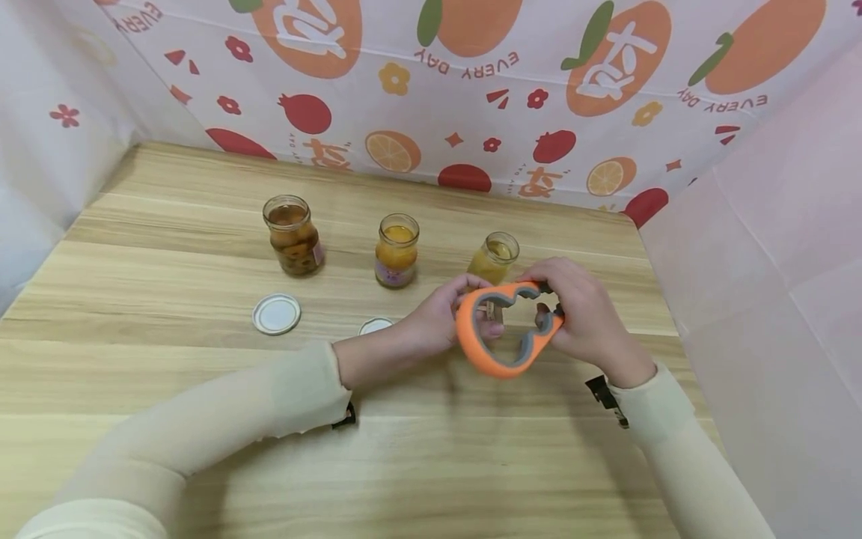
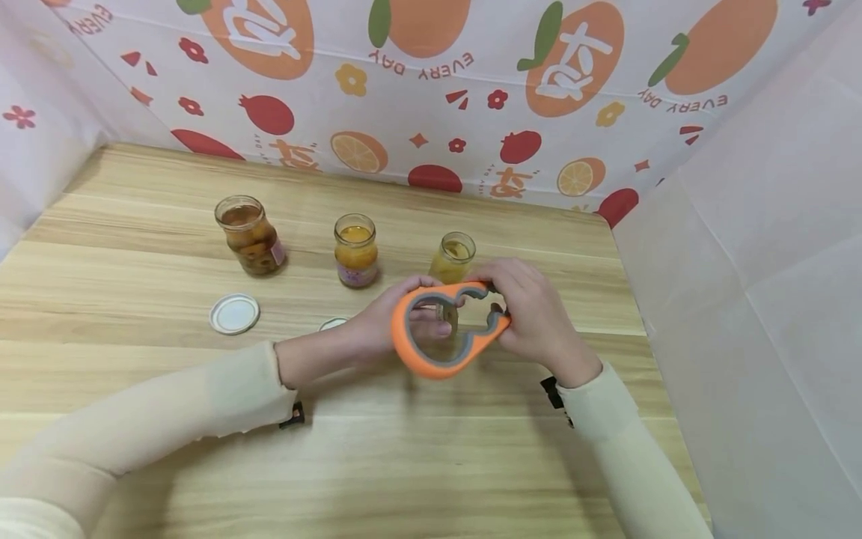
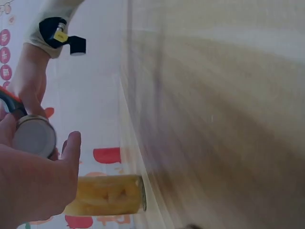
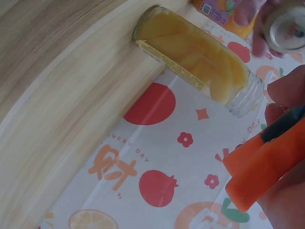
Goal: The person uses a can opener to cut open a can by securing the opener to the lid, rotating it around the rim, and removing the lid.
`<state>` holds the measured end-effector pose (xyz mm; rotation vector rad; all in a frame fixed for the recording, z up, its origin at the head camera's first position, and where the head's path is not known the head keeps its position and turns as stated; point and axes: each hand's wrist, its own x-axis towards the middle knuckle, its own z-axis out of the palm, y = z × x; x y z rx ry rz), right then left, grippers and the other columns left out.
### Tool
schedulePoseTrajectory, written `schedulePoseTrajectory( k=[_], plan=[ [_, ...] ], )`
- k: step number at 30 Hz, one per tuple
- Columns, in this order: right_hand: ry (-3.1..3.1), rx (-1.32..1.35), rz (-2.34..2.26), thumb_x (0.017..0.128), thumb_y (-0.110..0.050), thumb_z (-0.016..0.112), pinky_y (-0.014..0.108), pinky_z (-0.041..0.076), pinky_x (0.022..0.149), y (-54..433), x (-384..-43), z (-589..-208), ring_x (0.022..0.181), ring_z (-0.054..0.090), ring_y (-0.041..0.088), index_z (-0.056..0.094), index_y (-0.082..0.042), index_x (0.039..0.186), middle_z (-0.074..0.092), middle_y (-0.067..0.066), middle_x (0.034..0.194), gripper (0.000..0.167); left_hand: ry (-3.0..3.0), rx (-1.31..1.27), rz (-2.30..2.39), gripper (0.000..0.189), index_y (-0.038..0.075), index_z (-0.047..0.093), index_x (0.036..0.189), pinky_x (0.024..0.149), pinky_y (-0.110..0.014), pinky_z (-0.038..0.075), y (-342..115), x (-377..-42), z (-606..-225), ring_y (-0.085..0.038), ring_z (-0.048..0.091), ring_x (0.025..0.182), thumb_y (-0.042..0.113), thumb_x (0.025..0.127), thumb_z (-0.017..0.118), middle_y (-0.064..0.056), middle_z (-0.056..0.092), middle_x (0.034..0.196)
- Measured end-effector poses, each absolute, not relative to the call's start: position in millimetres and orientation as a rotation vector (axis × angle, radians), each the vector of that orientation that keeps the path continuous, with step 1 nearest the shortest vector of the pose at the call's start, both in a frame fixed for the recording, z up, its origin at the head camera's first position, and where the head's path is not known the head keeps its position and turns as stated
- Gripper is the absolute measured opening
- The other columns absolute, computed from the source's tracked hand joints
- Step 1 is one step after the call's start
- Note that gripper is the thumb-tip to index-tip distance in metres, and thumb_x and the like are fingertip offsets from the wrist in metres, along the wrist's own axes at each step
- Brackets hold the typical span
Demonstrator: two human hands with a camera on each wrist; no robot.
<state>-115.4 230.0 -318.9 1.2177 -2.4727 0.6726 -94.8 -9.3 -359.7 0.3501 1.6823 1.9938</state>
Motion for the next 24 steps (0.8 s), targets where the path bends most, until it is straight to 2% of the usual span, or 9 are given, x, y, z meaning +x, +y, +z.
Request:
schedulePoseTrajectory(
  k=[5,8,11,13,15,21,24],
  plan=[
    [-2.473,1.192,0.681,0.073,-0.002,0.049,0.028,0.045,0.079,236,-116,-319,0.090,0.052,0.013,0.063,-0.008,0.111,0.063,0.002,0.105,0.041,1.771,0.604,1.783,0.051,0.011,0.054,0.132,0.095,-0.034,0.049,-10,-106,-365,-0.021,0.061,0.110,0.012,0.087,0.078,-0.006,0.064,0.120],
    [-2.473,1.177,0.679,0.073,-0.002,0.049,0.028,0.044,0.078,239,-116,-319,0.089,0.052,0.013,0.063,-0.008,0.110,0.062,0.002,0.102,0.041,1.803,0.773,1.634,0.048,0.009,0.055,0.130,0.092,-0.033,0.049,-9,-113,-367,-0.021,0.057,0.109,0.009,0.087,0.076,-0.006,0.061,0.117],
    [-2.478,1.159,0.676,0.072,-0.002,0.048,0.027,0.044,0.079,242,-116,-320,0.088,0.052,0.013,0.063,-0.008,0.110,0.062,0.001,0.102,0.041,1.906,0.907,1.482,0.045,0.012,0.057,0.128,0.090,-0.031,0.050,-8,-119,-368,-0.017,0.057,0.107,0.006,0.086,0.073,-0.003,0.061,0.118],
    [-2.475,1.151,0.677,0.072,-0.001,0.048,0.027,0.045,0.078,243,-116,-322,0.088,0.052,0.012,0.063,-0.008,0.110,0.062,0.001,0.101,0.042,1.996,0.956,1.385,0.041,0.013,0.058,0.125,0.090,-0.030,0.049,-7,-121,-367,-0.014,0.058,0.107,0.007,0.087,0.072,0.000,0.062,0.121],
    [-2.466,1.154,0.678,0.072,0.000,0.049,0.027,0.045,0.079,244,-116,-324,0.089,0.053,0.013,0.064,-0.007,0.110,0.063,0.001,0.101,0.041,2.063,0.992,1.314,0.044,0.017,0.057,0.131,0.091,-0.029,0.049,-7,-124,-366,-0.011,0.058,0.108,0.013,0.090,0.072,0.002,0.063,0.122],
    [-2.454,1.157,0.687,0.074,0.000,0.051,0.027,0.047,0.079,245,-115,-326,0.090,0.055,0.013,0.064,-0.007,0.110,0.064,0.001,0.103,0.039,2.121,1.088,1.215,0.052,0.023,0.051,0.141,0.092,-0.028,0.049,-5,-129,-367,-0.013,0.059,0.107,0.027,0.093,0.071,0.001,0.064,0.117],
    [-2.466,1.148,0.683,0.075,0.001,0.051,0.028,0.048,0.079,245,-116,-326,0.090,0.055,0.013,0.064,-0.007,0.110,0.064,0.001,0.103,0.039,2.219,1.119,1.081,0.048,0.025,0.056,0.136,0.089,-0.031,0.050,-4,-130,-368,-0.014,0.061,0.105,0.026,0.091,0.073,0.003,0.066,0.115]
  ],
)
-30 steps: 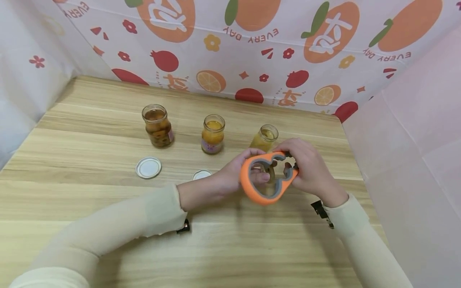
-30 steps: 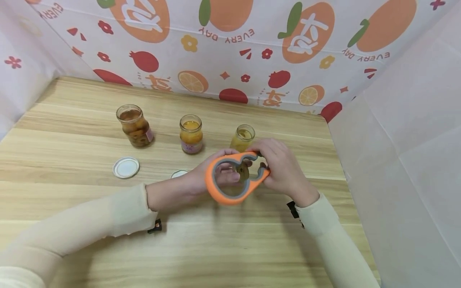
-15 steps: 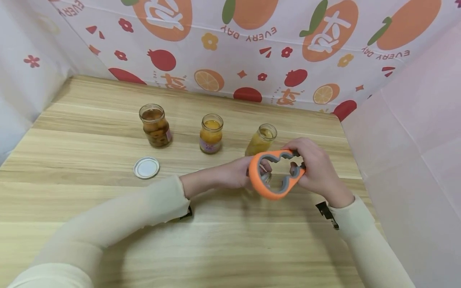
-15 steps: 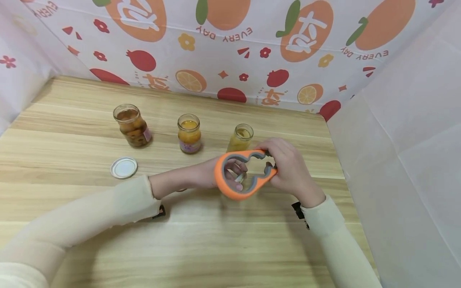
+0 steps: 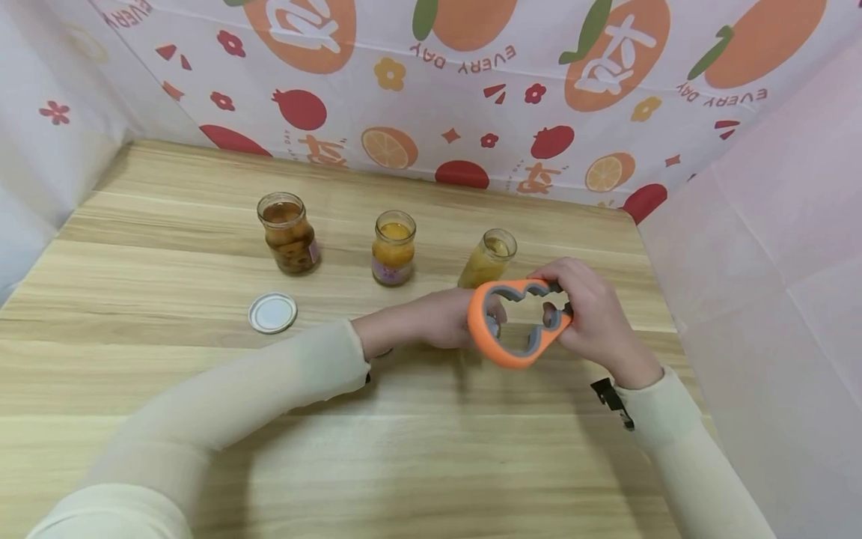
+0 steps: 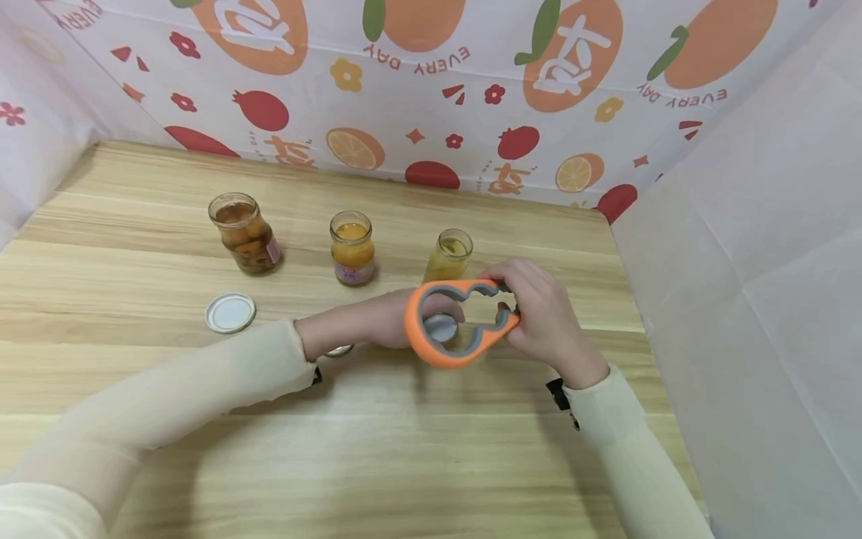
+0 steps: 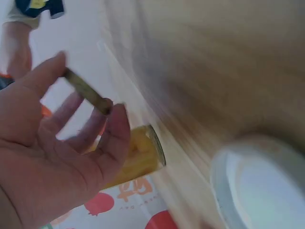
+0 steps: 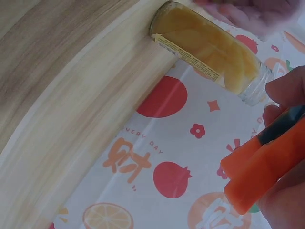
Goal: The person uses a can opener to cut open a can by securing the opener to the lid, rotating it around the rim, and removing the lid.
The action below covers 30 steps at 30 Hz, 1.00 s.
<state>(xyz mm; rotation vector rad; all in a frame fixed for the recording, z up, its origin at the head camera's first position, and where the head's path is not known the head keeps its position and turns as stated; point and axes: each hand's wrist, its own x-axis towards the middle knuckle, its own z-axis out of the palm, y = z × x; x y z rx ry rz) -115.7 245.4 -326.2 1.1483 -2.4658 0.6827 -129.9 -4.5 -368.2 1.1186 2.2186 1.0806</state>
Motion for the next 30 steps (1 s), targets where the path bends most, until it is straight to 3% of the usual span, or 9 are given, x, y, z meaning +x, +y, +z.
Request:
schedulePoseTrajectory(
  k=[4,9,16,18,23,27,30],
  plan=[
    [-2.471,1.149,0.673,0.074,0.002,0.051,0.030,0.048,0.080,246,-116,-326,0.091,0.056,0.014,0.065,-0.007,0.110,0.065,0.002,0.104,0.039,2.363,1.150,0.797,0.044,0.027,0.065,0.126,0.088,-0.038,0.051,-2,-131,-371,-0.015,0.062,0.106,0.022,0.084,0.080,0.009,0.068,0.116],
    [-2.440,1.167,0.673,0.074,0.001,0.052,0.032,0.048,0.078,246,-116,-328,0.090,0.056,0.016,0.065,-0.007,0.109,0.066,0.002,0.103,0.039,2.423,1.264,0.582,0.035,0.027,0.067,0.121,0.087,-0.041,0.051,6,-129,-375,-0.020,0.056,0.115,0.018,0.088,0.074,0.006,0.064,0.125],
    [-2.472,1.122,0.675,0.069,0.003,0.051,0.030,0.047,0.078,248,-115,-331,0.089,0.055,0.014,0.064,-0.007,0.110,0.064,0.002,0.102,0.044,2.505,1.401,0.457,0.018,0.022,0.066,0.102,0.073,-0.033,0.051,17,-123,-378,-0.014,0.059,0.085,0.009,0.090,0.068,0.006,0.066,0.103],
    [-2.487,1.090,0.678,0.071,0.003,0.056,0.031,0.048,0.078,249,-114,-331,0.088,0.056,0.015,0.063,-0.006,0.110,0.064,0.003,0.102,0.041,2.522,1.312,0.470,0.020,0.021,0.065,0.106,0.074,-0.032,0.051,18,-122,-379,-0.015,0.060,0.086,0.008,0.091,0.068,0.005,0.065,0.105],
    [-2.524,0.978,0.815,0.074,0.000,0.075,0.028,0.050,0.073,252,-113,-332,0.084,0.060,0.015,0.061,-0.005,0.113,0.065,0.004,0.102,0.041,2.528,1.296,0.351,0.050,0.024,0.059,0.130,0.075,-0.034,0.052,18,-121,-380,-0.021,0.054,0.103,0.004,0.086,0.072,0.003,0.061,0.131],
    [-2.537,0.861,1.007,0.071,0.003,0.080,0.021,0.046,0.070,254,-115,-332,0.082,0.057,0.013,0.059,-0.004,0.116,0.065,0.004,0.100,0.050,2.502,1.398,0.282,0.054,0.030,0.059,0.133,0.069,-0.033,0.050,18,-121,-380,-0.023,0.049,0.100,0.002,0.088,0.070,0.005,0.061,0.136],
    [-2.579,0.735,1.129,0.070,0.000,0.085,0.021,0.043,0.071,254,-116,-330,0.084,0.054,0.012,0.057,-0.004,0.119,0.062,0.003,0.100,0.056,2.493,1.394,0.284,0.054,0.030,0.059,0.135,0.071,-0.034,0.050,18,-121,-380,-0.023,0.049,0.102,0.004,0.089,0.070,0.003,0.060,0.138]
  ],
)
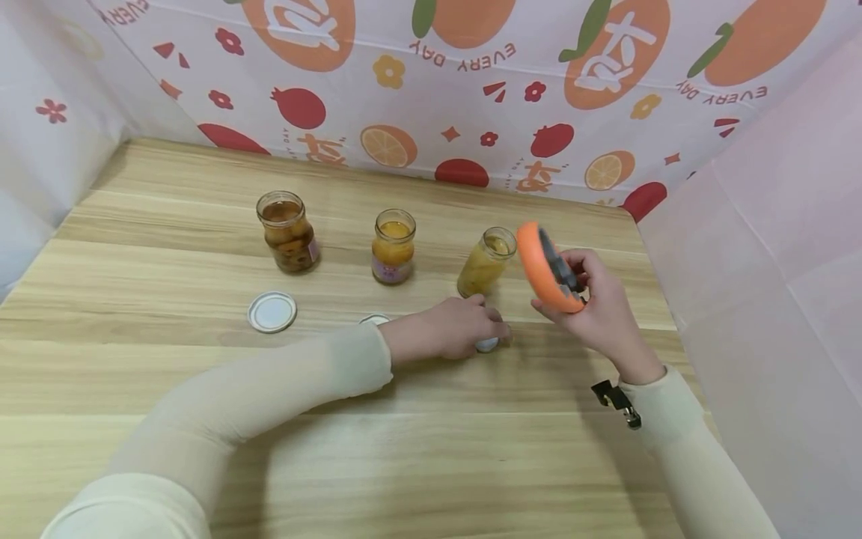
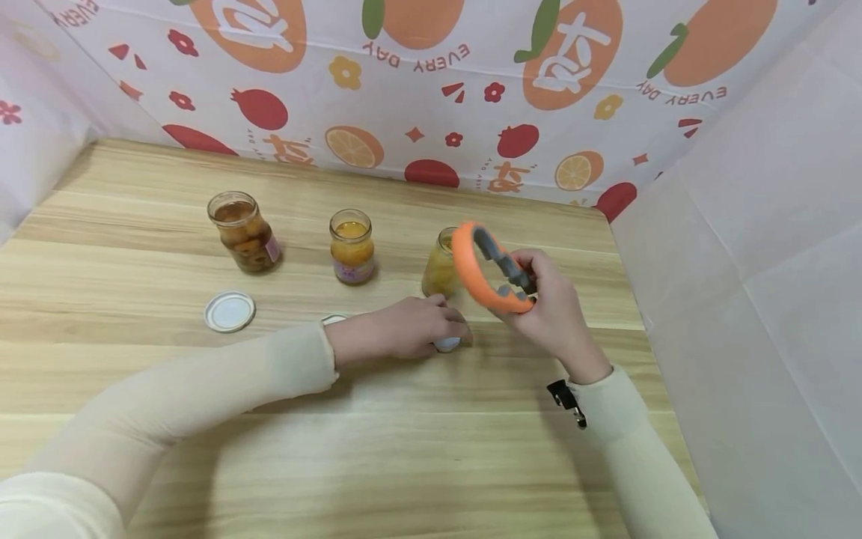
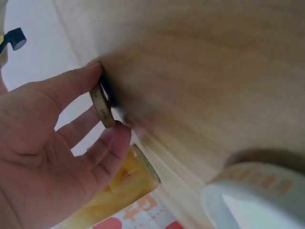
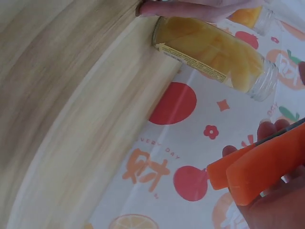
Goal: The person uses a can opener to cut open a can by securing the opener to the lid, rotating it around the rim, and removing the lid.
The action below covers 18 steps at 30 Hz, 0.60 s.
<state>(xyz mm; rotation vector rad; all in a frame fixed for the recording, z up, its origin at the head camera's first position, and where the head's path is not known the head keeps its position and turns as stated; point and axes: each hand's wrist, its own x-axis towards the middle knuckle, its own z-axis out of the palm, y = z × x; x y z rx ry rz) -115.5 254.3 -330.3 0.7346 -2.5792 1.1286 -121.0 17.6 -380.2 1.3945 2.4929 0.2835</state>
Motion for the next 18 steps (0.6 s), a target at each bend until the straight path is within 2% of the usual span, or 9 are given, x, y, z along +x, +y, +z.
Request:
schedulePoseTrajectory(
  k=[2,5,9,12,15,18],
  plan=[
    [-2.628,0.631,1.245,0.072,-0.005,0.088,0.024,0.045,0.075,254,-116,-327,0.089,0.056,0.014,0.054,-0.004,0.122,0.060,0.002,0.102,0.060,2.491,1.397,0.285,0.052,0.030,0.059,0.135,0.075,-0.035,0.051,17,-121,-381,-0.023,0.050,0.106,0.005,0.090,0.070,0.002,0.059,0.140],
    [-2.655,0.530,1.447,0.079,-0.002,0.081,0.027,0.048,0.078,256,-117,-319,0.090,0.059,0.018,0.051,0.002,0.118,0.059,0.008,0.100,0.050,2.490,1.406,0.295,0.050,0.030,0.059,0.134,0.078,-0.037,0.051,16,-122,-382,-0.024,0.051,0.109,0.007,0.091,0.070,0.003,0.057,0.142],
    [-2.640,0.453,1.698,0.089,-0.006,0.074,0.030,0.053,0.069,269,-128,-326,0.079,0.062,0.022,0.048,0.003,0.110,0.060,0.010,0.092,0.034,2.493,1.420,0.294,0.049,0.030,0.059,0.133,0.077,-0.036,0.051,16,-121,-382,-0.025,0.051,0.110,0.007,0.091,0.070,0.002,0.057,0.143],
    [-2.619,0.342,1.928,0.093,-0.010,0.070,0.031,0.057,0.067,282,-139,-339,0.077,0.064,0.022,0.048,-0.004,0.110,0.061,0.005,0.092,0.029,2.490,1.424,0.292,0.050,0.030,0.059,0.134,0.076,-0.037,0.052,16,-120,-381,-0.025,0.051,0.111,0.007,0.091,0.069,0.001,0.056,0.144],
    [-2.627,0.186,2.136,0.095,-0.010,0.067,0.031,0.057,0.071,290,-148,-345,0.078,0.063,0.021,0.047,-0.006,0.114,0.061,0.004,0.094,0.028,2.493,1.419,0.281,0.050,0.031,0.057,0.135,0.077,-0.038,0.053,15,-120,-381,-0.026,0.051,0.115,0.009,0.091,0.070,-0.001,0.054,0.146],
    [-2.777,0.024,2.073,0.095,-0.014,0.068,0.032,0.054,0.072,299,-155,-350,0.078,0.060,0.020,0.044,-0.006,0.121,0.059,0.003,0.095,0.036,2.495,1.418,0.286,0.048,0.030,0.055,0.137,0.081,-0.042,0.054,13,-117,-381,-0.029,0.051,0.120,0.017,0.093,0.070,-0.004,0.051,0.148]
  ],
)
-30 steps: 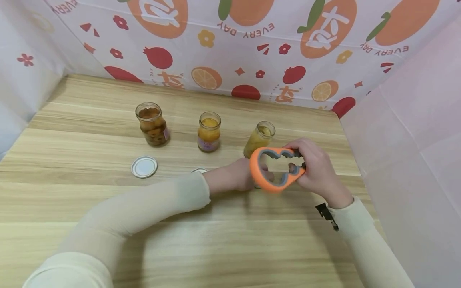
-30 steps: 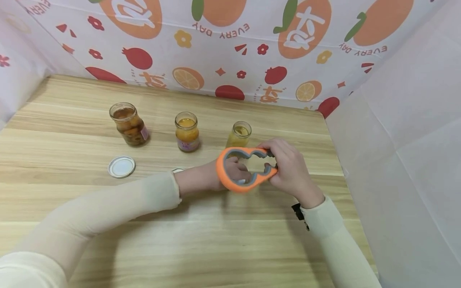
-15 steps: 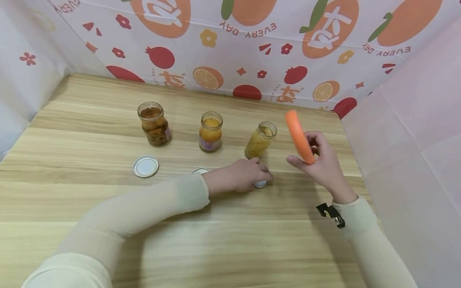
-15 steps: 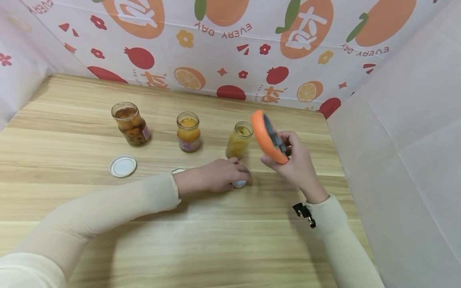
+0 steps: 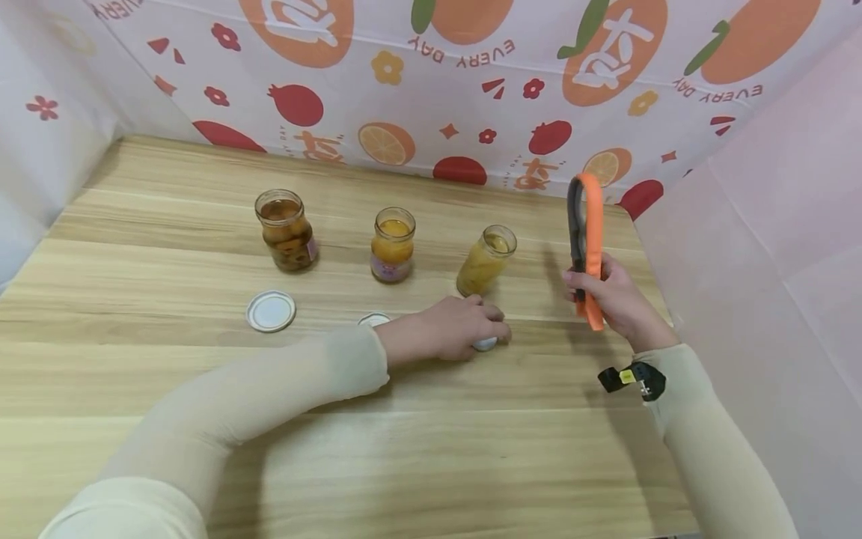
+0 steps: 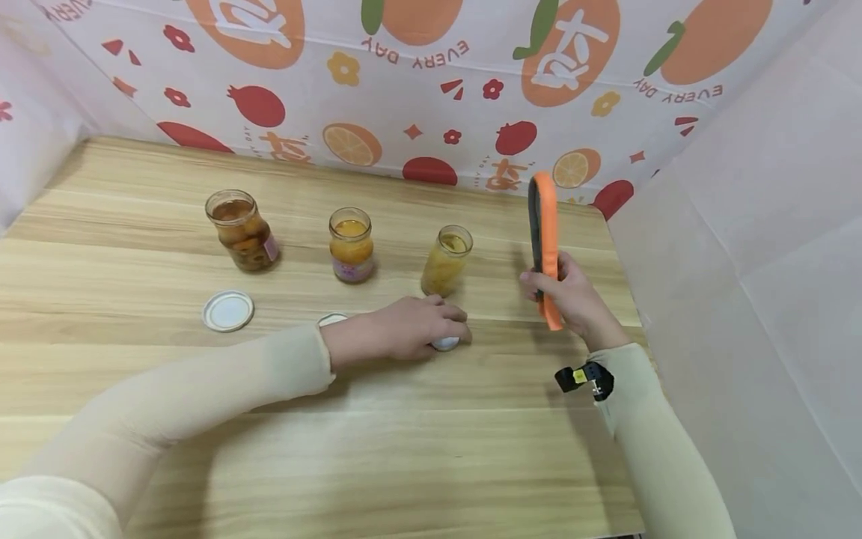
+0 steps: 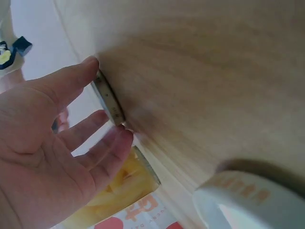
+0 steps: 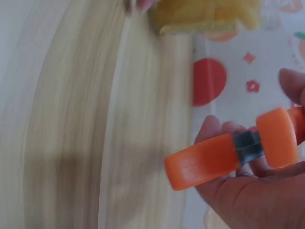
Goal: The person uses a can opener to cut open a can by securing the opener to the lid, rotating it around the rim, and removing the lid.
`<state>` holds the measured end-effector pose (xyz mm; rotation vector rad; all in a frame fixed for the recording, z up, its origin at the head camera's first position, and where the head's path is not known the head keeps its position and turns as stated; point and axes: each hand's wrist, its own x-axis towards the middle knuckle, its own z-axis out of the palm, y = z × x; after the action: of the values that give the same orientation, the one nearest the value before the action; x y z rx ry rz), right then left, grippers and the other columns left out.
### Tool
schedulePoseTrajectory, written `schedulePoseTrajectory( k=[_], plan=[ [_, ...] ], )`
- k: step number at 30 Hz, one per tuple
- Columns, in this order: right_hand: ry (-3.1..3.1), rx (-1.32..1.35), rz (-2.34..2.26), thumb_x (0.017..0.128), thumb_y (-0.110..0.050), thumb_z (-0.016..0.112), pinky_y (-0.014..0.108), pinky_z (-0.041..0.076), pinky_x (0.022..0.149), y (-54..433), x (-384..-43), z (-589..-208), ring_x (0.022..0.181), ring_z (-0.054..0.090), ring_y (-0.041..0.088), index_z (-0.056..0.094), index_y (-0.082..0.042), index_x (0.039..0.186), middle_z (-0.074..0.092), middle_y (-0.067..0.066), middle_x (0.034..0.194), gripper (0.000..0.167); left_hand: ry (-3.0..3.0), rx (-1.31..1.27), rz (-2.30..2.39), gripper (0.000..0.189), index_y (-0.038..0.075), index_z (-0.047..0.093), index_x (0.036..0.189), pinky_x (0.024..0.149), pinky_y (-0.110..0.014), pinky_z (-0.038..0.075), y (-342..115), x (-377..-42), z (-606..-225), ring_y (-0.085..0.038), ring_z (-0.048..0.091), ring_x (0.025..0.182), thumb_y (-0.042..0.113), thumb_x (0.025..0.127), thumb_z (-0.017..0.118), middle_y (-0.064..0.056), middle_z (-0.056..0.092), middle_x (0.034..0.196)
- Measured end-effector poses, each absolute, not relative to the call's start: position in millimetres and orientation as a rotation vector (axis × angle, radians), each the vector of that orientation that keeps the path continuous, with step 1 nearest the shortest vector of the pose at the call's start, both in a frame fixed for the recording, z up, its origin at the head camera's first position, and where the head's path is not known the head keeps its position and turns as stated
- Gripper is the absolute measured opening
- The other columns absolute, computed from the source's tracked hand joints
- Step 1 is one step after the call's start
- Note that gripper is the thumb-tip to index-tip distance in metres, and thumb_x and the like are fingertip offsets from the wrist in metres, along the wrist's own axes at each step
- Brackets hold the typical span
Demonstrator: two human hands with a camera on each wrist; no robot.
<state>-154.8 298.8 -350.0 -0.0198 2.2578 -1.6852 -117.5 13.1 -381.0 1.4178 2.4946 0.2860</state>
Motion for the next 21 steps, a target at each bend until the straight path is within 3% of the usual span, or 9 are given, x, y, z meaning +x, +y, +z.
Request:
schedulePoseTrajectory(
  k=[5,8,13,21],
  plan=[
    [2.507,-0.008,-1.177,0.091,-0.028,0.074,0.036,0.051,0.073,312,-166,-361,0.085,0.057,0.023,0.037,-0.001,0.139,0.056,0.011,0.107,0.066,2.526,1.464,0.358,0.049,0.030,0.053,0.139,0.090,-0.049,0.053,5,-106,-375,-0.032,0.048,0.130,0.024,0.093,0.070,-0.007,0.048,0.149],
    [2.627,-0.067,-0.864,0.085,-0.038,0.080,0.037,0.048,0.076,314,-169,-369,0.091,0.056,0.026,0.040,-0.001,0.139,0.058,0.015,0.113,0.077,2.565,1.521,0.412,0.051,0.031,0.052,0.140,0.093,-0.048,0.052,-5,-96,-368,-0.030,0.047,0.133,0.026,0.093,0.069,-0.005,0.049,0.148],
    [2.715,-0.114,-0.570,0.076,-0.048,0.085,0.040,0.045,0.081,310,-170,-383,0.095,0.054,0.029,0.046,-0.001,0.131,0.059,0.015,0.112,0.082,2.643,1.578,0.539,0.048,0.031,0.053,0.138,0.096,-0.045,0.051,-33,-77,-353,-0.027,0.050,0.129,0.030,0.093,0.069,-0.002,0.052,0.145],
    [2.800,-0.094,-0.457,0.072,-0.053,0.086,0.049,0.045,0.088,311,-160,-397,0.102,0.054,0.032,0.047,-0.003,0.135,0.059,0.016,0.115,0.090,2.814,1.530,0.638,0.048,0.026,0.056,0.139,0.110,-0.046,0.039,-95,-58,-343,-0.026,0.044,0.136,0.040,0.095,0.067,-0.002,0.053,0.145]
  ],
)
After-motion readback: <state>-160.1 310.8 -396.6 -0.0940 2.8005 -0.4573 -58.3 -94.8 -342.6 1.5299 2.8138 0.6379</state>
